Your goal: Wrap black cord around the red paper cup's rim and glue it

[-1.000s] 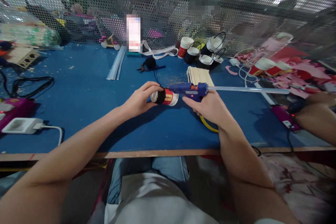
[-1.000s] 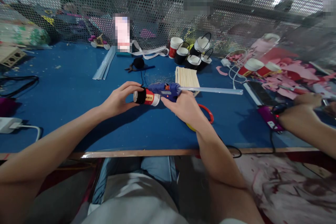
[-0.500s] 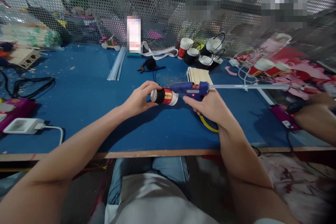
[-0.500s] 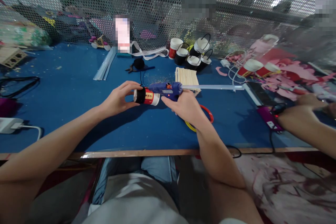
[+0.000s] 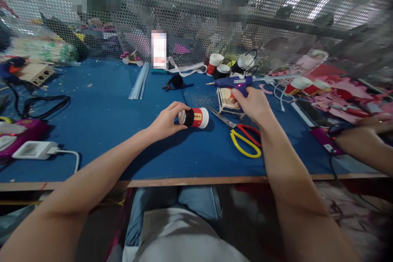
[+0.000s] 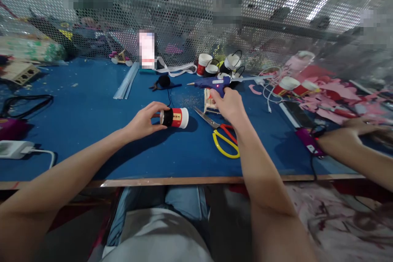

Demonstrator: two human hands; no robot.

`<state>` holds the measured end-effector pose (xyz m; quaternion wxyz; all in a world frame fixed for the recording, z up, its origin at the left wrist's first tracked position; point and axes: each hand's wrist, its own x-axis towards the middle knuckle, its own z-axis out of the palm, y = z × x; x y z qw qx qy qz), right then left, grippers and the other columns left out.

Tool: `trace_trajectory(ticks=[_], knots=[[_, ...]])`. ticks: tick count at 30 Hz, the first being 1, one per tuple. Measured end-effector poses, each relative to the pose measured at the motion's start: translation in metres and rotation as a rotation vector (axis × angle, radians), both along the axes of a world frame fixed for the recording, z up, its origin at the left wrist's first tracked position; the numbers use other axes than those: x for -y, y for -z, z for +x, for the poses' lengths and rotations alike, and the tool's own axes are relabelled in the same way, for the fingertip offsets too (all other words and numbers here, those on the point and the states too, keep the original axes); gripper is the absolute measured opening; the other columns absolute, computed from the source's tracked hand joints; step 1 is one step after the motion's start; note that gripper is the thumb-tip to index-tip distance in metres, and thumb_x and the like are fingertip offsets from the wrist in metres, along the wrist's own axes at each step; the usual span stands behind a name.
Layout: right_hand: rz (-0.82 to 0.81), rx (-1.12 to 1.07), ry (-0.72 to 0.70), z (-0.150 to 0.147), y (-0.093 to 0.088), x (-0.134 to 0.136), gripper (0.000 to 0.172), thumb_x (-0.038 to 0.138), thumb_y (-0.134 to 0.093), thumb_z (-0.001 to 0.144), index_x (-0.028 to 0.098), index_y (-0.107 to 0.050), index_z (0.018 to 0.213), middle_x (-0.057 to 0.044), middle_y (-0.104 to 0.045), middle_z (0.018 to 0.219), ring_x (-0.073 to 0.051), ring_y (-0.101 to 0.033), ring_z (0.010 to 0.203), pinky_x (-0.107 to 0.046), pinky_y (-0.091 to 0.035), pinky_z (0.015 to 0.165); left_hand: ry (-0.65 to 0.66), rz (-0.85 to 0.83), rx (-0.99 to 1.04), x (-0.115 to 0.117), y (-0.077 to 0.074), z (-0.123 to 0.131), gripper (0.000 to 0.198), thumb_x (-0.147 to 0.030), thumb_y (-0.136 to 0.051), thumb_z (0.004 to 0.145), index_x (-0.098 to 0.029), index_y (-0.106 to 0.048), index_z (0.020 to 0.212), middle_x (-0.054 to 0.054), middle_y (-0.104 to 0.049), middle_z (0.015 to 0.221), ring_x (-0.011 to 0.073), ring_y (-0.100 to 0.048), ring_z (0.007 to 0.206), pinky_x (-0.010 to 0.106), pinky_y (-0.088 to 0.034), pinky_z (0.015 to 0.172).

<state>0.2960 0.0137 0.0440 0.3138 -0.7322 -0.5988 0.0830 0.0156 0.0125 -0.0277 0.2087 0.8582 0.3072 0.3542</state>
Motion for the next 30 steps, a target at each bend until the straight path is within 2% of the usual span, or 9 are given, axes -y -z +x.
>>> trace_trajectory(ticks=[4,8,12,15,18,20,22,26,30], knots=[[-0.087,0.258,0.075,0.015,0.009,-0.029,0.037,0.049,-0.052,0.082,0.018,-0.059,0.063,-0.011,-0.065,0.063,-0.028,-0.065,0.075,-0.037,-0.047,0.068,0.013,0.035,-0.025,0.002,0.001,0.001,0.048,-0.016,-0.072,0.072,-0.020,-0.052,0.115,0.012,-0.054,0.119,0.0254,-0.057,0.112,0.043,-0.055,0.089],[-0.144,0.363,0.121,0.022,0.027,-0.045,0.044,0.052,-0.050,0.083,0.012,-0.070,0.083,-0.019,-0.069,0.087,-0.033,-0.064,0.089,-0.041,-0.047,0.072,0.010,0.049,-0.045,0.001,0.002,0.001,0.049,-0.016,-0.072,0.072,-0.020,-0.051,0.116,0.012,-0.054,0.121,0.0255,-0.057,0.112,0.044,-0.055,0.088],[-0.172,0.425,0.183,0.016,0.033,-0.045,0.045,0.043,-0.051,0.086,0.004,-0.069,0.102,-0.027,-0.063,0.106,-0.036,-0.060,0.100,-0.044,-0.045,0.079,0.007,0.051,-0.040,0.000,0.002,0.001,0.049,-0.014,-0.072,0.071,-0.020,-0.051,0.116,0.011,-0.054,0.120,0.0251,-0.057,0.111,0.044,-0.054,0.090],[-0.037,0.475,0.200,0.000,0.025,-0.033,0.041,0.035,-0.053,0.086,0.003,-0.066,0.108,-0.028,-0.058,0.115,-0.039,-0.054,0.110,-0.045,-0.044,0.083,0.014,0.043,-0.040,0.001,0.001,0.001,0.048,-0.016,-0.072,0.072,-0.019,-0.052,0.116,0.012,-0.054,0.121,0.0255,-0.057,0.112,0.044,-0.054,0.090],[0.087,0.400,-0.063,-0.026,0.014,-0.013,0.040,0.039,-0.044,0.091,0.010,-0.072,0.091,-0.020,-0.067,0.098,-0.032,-0.060,0.097,-0.041,-0.044,0.080,0.042,0.049,-0.031,0.003,-0.002,0.002,0.047,-0.017,-0.071,0.073,-0.019,-0.051,0.116,0.013,-0.053,0.121,0.0255,-0.056,0.113,0.043,-0.054,0.090],[0.009,0.240,-0.316,-0.046,0.010,-0.001,0.050,0.048,-0.037,0.093,0.014,-0.072,0.080,-0.014,-0.070,0.088,-0.026,-0.063,0.086,-0.037,-0.044,0.076,0.071,0.076,-0.028,0.005,-0.003,0.002,0.046,-0.018,-0.070,0.075,-0.019,-0.051,0.117,0.013,-0.053,0.120,0.0252,-0.056,0.113,0.042,-0.054,0.091],[-0.101,0.075,-0.483,-0.062,0.009,0.008,0.055,0.056,-0.036,0.092,0.017,-0.072,0.076,-0.011,-0.071,0.087,-0.024,-0.064,0.085,-0.034,-0.044,0.076,0.095,0.120,-0.036,0.006,-0.003,0.003,0.045,-0.018,-0.068,0.077,-0.020,-0.050,0.118,0.013,-0.051,0.121,0.0245,-0.056,0.112,0.043,-0.053,0.092],[-0.278,-0.171,-0.617,-0.076,0.017,0.013,0.054,0.061,-0.040,0.089,0.018,-0.071,0.078,-0.008,-0.071,0.082,-0.020,-0.064,0.078,-0.031,-0.045,0.070,0.136,0.203,-0.094,0.009,-0.001,0.004,0.045,-0.017,-0.065,0.079,-0.021,-0.049,0.121,0.012,-0.044,0.120,0.0241,-0.056,0.110,0.045,-0.052,0.094],[-0.227,-0.363,-0.637,-0.074,0.024,0.014,0.031,0.047,-0.059,0.080,0.018,-0.069,0.077,-0.003,-0.069,0.076,-0.016,-0.060,0.073,-0.027,-0.045,0.065,0.168,0.240,-0.125,0.010,-0.001,0.004,0.046,-0.015,-0.064,0.080,-0.024,-0.047,0.122,0.011,-0.043,0.117,0.0249,-0.054,0.112,0.045,-0.052,0.094]])
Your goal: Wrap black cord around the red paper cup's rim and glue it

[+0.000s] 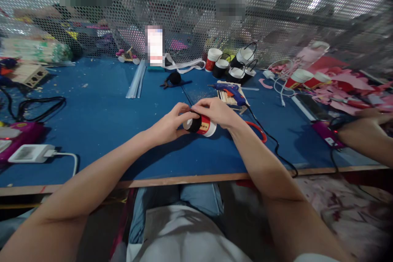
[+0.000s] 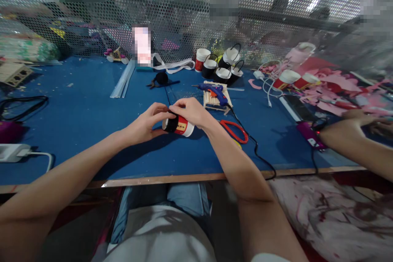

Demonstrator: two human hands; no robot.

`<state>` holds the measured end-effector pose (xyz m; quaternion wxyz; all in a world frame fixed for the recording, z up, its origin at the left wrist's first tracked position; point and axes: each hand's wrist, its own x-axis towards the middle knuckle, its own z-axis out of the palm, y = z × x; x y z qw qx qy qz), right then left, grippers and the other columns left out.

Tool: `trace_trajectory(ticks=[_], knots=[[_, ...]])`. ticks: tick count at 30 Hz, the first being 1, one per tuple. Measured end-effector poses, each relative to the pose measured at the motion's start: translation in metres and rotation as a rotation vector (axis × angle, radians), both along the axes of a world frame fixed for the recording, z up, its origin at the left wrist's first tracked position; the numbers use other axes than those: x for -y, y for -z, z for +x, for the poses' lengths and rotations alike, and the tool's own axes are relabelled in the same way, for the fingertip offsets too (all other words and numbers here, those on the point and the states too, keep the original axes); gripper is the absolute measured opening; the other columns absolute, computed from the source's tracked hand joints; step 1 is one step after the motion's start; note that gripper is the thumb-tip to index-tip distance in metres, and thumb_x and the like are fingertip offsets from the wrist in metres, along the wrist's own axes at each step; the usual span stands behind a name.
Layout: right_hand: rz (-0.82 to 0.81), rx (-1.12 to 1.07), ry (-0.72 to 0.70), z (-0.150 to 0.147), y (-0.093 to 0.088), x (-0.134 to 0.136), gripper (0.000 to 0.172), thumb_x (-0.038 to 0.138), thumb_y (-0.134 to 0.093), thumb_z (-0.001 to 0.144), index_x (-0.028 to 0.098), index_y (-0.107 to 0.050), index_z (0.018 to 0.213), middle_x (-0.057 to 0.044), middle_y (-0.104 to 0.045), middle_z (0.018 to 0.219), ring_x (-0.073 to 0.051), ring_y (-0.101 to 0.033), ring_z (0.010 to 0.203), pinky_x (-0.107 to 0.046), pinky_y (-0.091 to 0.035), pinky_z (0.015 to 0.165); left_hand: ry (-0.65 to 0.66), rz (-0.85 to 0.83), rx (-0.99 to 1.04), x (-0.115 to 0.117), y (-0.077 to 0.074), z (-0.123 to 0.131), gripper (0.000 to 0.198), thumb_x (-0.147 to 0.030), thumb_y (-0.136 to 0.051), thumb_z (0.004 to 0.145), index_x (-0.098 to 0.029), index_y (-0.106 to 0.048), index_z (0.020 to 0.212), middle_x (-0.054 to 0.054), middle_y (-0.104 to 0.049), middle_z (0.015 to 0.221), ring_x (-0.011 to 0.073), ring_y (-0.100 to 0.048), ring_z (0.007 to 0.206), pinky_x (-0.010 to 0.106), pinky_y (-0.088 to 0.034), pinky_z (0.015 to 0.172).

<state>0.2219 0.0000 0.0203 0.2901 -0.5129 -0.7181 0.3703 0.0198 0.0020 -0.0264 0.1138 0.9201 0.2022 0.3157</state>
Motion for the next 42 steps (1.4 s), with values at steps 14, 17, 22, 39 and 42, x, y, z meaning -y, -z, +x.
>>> trace_trajectory(ticks=[14,17,22,39,42], knots=[[-0.077,-0.118,-0.029,0.000,-0.007,0.008,0.021,0.040,-0.067,0.072,0.019,-0.065,0.075,0.000,-0.064,0.072,-0.013,-0.057,0.068,-0.026,-0.046,0.062,0.010,0.017,-0.050,0.004,-0.006,0.000,0.044,-0.017,-0.061,0.082,-0.024,-0.047,0.123,0.009,-0.042,0.115,0.0248,-0.053,0.110,0.044,-0.053,0.092],[-0.043,-0.082,-0.006,-0.001,-0.007,0.009,0.019,0.037,-0.064,0.074,0.019,-0.065,0.073,-0.001,-0.064,0.071,-0.013,-0.057,0.067,-0.026,-0.046,0.061,0.026,0.035,-0.055,0.005,-0.007,0.000,0.041,-0.019,-0.059,0.084,-0.023,-0.047,0.123,0.011,-0.042,0.116,0.0257,-0.052,0.111,0.045,-0.052,0.092],[0.083,-0.207,0.097,-0.001,-0.003,0.010,0.013,0.032,-0.062,0.076,0.020,-0.057,0.074,-0.003,-0.069,0.078,-0.015,-0.063,0.071,-0.028,-0.049,0.063,-0.016,-0.035,0.026,0.004,-0.007,0.001,0.050,-0.021,-0.064,0.081,-0.024,-0.044,0.127,0.011,-0.044,0.116,0.0235,-0.053,0.109,0.043,-0.052,0.094],[0.282,-0.318,0.167,0.013,0.001,0.004,0.016,0.030,-0.071,0.072,0.021,-0.071,0.085,-0.001,-0.071,0.084,-0.015,-0.064,0.079,-0.032,-0.053,0.077,0.025,-0.577,0.207,0.002,-0.001,0.000,0.053,-0.027,-0.073,0.072,-0.022,-0.052,0.121,0.009,-0.055,0.115,0.0210,-0.063,0.100,0.042,-0.057,0.087],[0.287,-0.292,0.153,0.012,0.002,0.004,0.015,0.030,-0.072,0.072,0.020,-0.072,0.084,-0.002,-0.071,0.081,-0.015,-0.065,0.075,-0.033,-0.053,0.075,0.058,-0.572,0.201,0.004,-0.003,0.001,0.052,-0.028,-0.073,0.072,-0.021,-0.053,0.120,0.010,-0.055,0.116,0.0215,-0.063,0.101,0.040,-0.057,0.088]])
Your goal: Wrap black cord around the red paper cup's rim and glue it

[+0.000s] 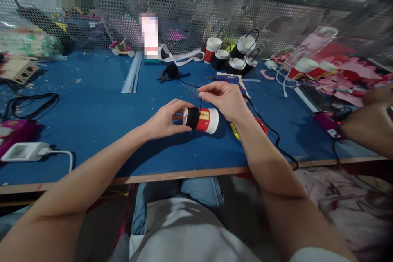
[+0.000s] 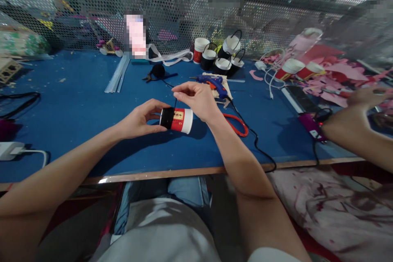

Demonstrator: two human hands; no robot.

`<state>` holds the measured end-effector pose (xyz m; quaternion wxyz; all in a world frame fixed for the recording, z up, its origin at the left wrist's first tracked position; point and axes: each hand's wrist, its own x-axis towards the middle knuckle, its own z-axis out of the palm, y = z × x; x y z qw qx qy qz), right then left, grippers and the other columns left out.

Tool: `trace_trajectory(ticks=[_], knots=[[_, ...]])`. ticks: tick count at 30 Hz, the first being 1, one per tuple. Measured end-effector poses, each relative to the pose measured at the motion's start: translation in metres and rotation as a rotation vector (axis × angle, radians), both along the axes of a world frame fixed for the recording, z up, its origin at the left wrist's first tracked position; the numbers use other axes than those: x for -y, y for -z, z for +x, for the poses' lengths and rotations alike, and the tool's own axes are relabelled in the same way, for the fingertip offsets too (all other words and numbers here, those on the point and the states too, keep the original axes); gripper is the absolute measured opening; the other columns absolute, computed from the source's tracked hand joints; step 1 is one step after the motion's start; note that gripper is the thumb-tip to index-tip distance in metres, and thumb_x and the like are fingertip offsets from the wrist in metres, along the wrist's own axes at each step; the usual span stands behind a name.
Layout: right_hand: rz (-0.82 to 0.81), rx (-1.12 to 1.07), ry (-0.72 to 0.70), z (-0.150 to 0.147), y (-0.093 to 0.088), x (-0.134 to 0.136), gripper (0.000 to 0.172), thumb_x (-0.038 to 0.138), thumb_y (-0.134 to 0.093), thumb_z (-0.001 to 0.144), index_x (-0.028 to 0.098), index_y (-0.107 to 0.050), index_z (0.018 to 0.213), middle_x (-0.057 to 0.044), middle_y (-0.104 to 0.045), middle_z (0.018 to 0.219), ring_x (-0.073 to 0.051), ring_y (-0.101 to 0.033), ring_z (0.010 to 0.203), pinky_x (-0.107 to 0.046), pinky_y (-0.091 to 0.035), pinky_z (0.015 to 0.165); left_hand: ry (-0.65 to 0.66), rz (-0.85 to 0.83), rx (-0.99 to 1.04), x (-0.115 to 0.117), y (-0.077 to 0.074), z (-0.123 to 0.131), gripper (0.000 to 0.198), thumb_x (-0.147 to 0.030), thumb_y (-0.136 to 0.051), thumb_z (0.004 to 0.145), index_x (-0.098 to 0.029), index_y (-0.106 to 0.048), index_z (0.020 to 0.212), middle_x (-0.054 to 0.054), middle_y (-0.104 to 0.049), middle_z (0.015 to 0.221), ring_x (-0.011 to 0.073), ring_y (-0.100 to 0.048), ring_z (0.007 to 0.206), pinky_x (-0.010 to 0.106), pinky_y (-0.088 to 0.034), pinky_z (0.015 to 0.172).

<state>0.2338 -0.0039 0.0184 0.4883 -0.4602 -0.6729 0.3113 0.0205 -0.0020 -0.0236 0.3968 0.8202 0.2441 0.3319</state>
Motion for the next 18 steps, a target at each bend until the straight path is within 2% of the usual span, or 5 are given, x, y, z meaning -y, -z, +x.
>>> trace_trajectory(ticks=[9,13,18], knots=[[-0.024,0.036,-0.018,-0.0007,0.0049,-0.0029,0.015,0.029,-0.073,0.071,0.019,-0.073,0.083,-0.002,-0.073,0.079,-0.015,-0.065,0.071,-0.030,-0.053,0.069,0.054,0.169,0.041,-0.0003,-0.0046,-0.0006,0.050,-0.028,-0.073,0.075,-0.023,-0.053,0.120,0.009,-0.051,0.114,0.0215,-0.057,0.111,0.039,-0.056,0.093],[-0.088,0.049,-0.062,0.0000,0.0052,-0.0022,0.016,0.030,-0.073,0.070,0.019,-0.074,0.083,-0.003,-0.073,0.078,-0.015,-0.064,0.070,-0.030,-0.052,0.066,0.016,0.296,-0.007,0.0013,-0.0081,-0.0015,0.048,-0.028,-0.070,0.078,-0.021,-0.052,0.122,0.011,-0.049,0.117,0.0222,-0.054,0.114,0.037,-0.056,0.091],[-0.105,0.057,-0.085,-0.0004,0.0014,0.0012,0.016,0.028,-0.072,0.070,0.018,-0.073,0.082,-0.003,-0.072,0.078,-0.015,-0.064,0.069,-0.029,-0.052,0.065,-0.026,0.491,-0.078,0.0017,-0.0095,-0.0016,0.047,-0.031,-0.068,0.080,-0.020,-0.052,0.122,0.013,-0.052,0.117,0.0236,-0.055,0.113,0.040,-0.052,0.095]])
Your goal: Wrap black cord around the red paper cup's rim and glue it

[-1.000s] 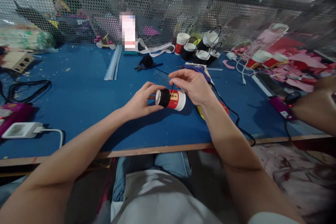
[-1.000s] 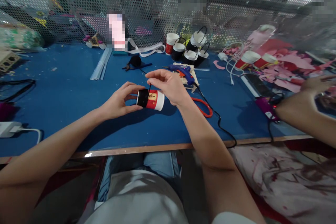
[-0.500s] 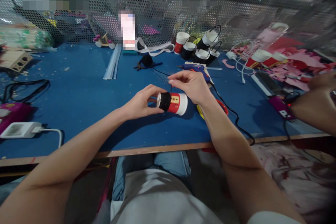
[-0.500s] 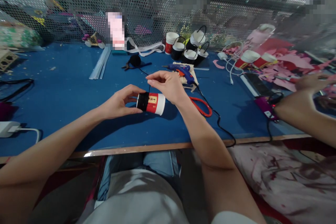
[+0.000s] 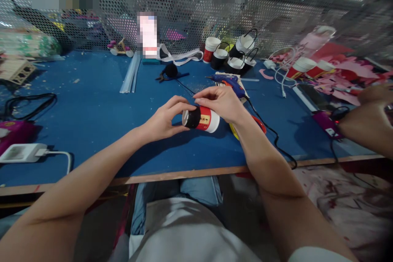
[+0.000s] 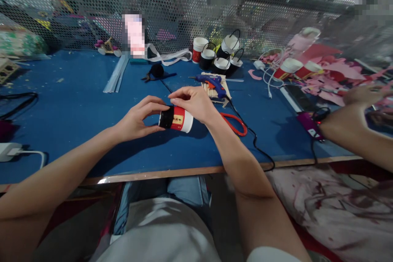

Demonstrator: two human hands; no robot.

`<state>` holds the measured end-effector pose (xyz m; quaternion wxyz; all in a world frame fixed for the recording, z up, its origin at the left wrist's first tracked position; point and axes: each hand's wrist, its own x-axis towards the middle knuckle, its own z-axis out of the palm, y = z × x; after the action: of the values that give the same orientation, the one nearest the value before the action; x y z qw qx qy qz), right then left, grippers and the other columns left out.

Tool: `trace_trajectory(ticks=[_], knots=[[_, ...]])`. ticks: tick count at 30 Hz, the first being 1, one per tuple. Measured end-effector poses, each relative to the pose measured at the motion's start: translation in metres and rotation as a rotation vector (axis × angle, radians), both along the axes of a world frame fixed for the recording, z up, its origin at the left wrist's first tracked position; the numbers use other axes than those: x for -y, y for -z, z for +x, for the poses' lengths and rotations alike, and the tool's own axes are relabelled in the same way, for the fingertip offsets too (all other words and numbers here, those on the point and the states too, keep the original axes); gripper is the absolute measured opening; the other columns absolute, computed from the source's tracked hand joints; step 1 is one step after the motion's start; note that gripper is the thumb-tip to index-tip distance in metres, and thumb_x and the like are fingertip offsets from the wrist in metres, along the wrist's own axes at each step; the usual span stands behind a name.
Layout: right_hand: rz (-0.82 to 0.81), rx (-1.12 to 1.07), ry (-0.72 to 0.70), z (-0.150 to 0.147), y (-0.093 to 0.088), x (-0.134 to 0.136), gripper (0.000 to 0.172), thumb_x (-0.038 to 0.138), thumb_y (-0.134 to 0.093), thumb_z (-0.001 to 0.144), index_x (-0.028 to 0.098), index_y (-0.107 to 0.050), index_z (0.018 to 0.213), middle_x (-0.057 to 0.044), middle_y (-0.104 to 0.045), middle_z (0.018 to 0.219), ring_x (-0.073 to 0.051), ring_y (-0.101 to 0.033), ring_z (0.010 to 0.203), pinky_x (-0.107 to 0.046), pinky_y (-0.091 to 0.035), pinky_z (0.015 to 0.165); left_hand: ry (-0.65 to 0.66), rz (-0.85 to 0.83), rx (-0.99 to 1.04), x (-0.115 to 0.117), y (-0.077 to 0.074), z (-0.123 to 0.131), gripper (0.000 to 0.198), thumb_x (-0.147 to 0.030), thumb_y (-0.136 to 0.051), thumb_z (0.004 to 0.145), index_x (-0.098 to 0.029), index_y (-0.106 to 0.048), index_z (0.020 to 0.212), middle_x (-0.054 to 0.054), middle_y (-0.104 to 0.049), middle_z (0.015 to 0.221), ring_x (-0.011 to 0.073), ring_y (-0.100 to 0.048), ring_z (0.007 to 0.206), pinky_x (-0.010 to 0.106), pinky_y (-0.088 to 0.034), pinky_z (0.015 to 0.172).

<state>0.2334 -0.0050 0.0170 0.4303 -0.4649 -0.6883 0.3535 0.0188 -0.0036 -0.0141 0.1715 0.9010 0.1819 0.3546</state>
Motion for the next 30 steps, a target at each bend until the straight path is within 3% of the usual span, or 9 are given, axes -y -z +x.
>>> trace_trajectory(ticks=[23,28,30], knots=[[-0.013,0.132,0.047,-0.004,-0.003,0.004,0.012,0.024,-0.068,0.073,0.017,-0.072,0.082,-0.004,-0.072,0.077,-0.017,-0.066,0.071,-0.031,-0.053,0.067,-0.047,0.191,-0.041,0.001,0.007,0.004,0.044,-0.022,-0.065,0.082,-0.023,-0.048,0.123,0.012,-0.053,0.117,0.0226,-0.055,0.113,0.041,-0.052,0.093],[-0.026,0.042,0.075,-0.004,0.007,-0.003,0.039,0.034,-0.064,0.080,0.014,-0.062,0.113,-0.006,-0.072,0.080,-0.019,-0.067,0.079,-0.036,-0.053,0.077,-0.061,0.213,-0.042,-0.002,0.006,0.004,0.046,-0.020,-0.066,0.081,-0.023,-0.048,0.122,0.012,-0.052,0.117,0.0221,-0.055,0.112,0.040,-0.052,0.093],[-0.014,0.032,0.112,-0.002,0.009,-0.004,0.042,0.042,-0.059,0.085,0.014,-0.061,0.115,-0.009,-0.072,0.091,-0.020,-0.066,0.089,-0.038,-0.051,0.085,-0.094,0.197,-0.026,-0.004,0.006,0.003,0.045,-0.019,-0.067,0.080,-0.022,-0.049,0.121,0.012,-0.053,0.117,0.0221,-0.055,0.111,0.040,-0.053,0.093]])
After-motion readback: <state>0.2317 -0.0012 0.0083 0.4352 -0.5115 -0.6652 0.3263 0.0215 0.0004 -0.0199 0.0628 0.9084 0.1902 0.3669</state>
